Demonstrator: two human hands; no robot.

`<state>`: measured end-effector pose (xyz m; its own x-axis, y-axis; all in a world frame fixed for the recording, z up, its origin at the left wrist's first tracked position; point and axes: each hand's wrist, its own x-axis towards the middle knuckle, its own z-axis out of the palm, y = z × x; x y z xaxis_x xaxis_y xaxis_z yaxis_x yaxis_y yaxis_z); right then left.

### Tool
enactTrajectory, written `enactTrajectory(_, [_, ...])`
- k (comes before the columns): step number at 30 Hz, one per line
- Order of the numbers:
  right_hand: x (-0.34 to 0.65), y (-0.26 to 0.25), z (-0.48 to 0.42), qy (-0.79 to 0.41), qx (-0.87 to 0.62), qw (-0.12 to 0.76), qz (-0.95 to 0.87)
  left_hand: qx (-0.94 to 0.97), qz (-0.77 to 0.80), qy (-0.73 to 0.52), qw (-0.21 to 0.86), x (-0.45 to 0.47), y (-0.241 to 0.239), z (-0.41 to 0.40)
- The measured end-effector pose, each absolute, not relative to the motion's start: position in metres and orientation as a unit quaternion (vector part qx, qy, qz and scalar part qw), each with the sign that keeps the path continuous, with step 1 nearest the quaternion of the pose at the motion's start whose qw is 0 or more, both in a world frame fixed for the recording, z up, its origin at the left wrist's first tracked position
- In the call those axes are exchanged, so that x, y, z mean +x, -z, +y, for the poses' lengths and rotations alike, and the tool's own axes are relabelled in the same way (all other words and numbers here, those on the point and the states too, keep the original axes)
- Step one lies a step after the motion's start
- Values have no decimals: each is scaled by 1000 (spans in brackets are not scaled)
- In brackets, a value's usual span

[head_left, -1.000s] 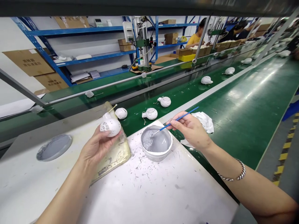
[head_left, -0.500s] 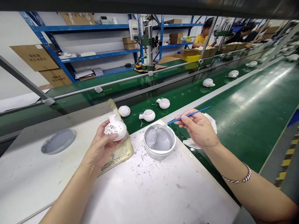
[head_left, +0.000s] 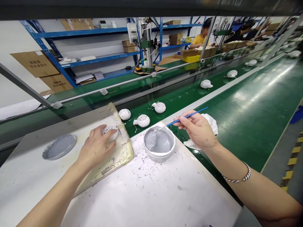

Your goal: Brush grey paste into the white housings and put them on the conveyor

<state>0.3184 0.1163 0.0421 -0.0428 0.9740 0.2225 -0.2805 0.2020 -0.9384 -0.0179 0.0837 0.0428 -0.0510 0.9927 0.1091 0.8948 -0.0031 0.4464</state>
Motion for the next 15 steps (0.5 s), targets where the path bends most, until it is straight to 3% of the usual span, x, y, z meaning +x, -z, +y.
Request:
enactTrajectory(8, [319,-43,116,-521,-357,599,-492,645,678,-265,231,-27,-58,113])
enactTrajectory(15, [319,-41,115,-519,-348,594,-507,417,558,-508,506,2,-67,62])
